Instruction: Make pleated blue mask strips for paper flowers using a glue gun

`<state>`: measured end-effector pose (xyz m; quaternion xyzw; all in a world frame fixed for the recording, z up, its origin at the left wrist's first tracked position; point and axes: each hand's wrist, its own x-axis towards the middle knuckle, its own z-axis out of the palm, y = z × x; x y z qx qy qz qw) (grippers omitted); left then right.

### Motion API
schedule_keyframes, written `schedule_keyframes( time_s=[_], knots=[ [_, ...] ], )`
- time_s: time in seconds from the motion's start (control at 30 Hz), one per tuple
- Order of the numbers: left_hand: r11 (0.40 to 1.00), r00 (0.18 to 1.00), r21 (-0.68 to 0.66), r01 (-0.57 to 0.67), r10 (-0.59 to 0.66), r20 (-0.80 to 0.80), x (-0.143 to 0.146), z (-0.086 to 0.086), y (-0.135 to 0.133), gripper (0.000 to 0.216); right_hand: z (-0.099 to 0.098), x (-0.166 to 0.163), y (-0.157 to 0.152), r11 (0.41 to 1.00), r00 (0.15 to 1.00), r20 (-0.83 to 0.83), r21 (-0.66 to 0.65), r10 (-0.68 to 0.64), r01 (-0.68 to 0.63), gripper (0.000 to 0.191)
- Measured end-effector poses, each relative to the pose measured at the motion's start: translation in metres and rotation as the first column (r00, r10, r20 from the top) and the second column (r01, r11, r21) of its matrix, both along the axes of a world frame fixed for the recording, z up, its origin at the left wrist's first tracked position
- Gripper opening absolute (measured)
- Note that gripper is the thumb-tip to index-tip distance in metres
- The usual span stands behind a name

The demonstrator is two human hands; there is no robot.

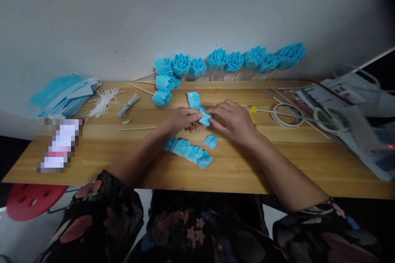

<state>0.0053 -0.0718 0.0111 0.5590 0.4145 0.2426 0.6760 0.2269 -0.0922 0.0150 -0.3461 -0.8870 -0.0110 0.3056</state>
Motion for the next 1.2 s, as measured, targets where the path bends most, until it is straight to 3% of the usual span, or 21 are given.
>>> schedule_keyframes(
  time_s=[0.23,0.43,0.67,0.8,0.9,1.07,1.2],
  knots=[
    [0.999,0.999,-0.017,0.042,-0.042,0.001,0.002,0.004,-0.002,0.029,0.001,-0.002,-0.001,0.998,0.998,0.036,0.01,-0.058,0.058,0.017],
    [0.999,0.999,-0.032,-0.03,0.031,0.027,0.005,0.005,-0.004,0.029,0.004,-0.005,-0.003,0.993,0.997,0.013,-0.086,-0.075,0.076,0.019],
    [0.996,0.996,0.041,-0.085,0.086,-0.031,0.002,0.003,-0.001,0.02,0.004,-0.004,-0.003,0.967,0.97,-0.239,-0.253,-0.039,-0.023,0.014],
    [0.99,0.992,0.052,-0.13,0.13,-0.001,0.001,0.001,0.0,0.019,0.007,-0.003,-0.003,0.94,0.907,-0.394,-0.341,-0.149,0.006,0.017],
    [0.989,0.989,0.021,-0.144,0.143,0.039,0.003,0.002,0.0,0.016,0.006,-0.003,-0.002,0.957,0.91,-0.394,-0.291,-0.13,0.01,0.02],
    [0.985,0.982,-0.041,-0.165,0.168,0.082,0.004,0.001,0.001,0.017,-0.004,0.001,0.002,0.995,0.964,-0.265,-0.102,-0.012,-0.016,0.031],
    [0.978,0.974,-0.11,-0.175,0.189,0.127,0.003,0.0,0.003,0.02,-0.008,0.002,0.003,0.996,0.988,-0.151,-0.084,-0.015,0.002,0.033]
  ],
)
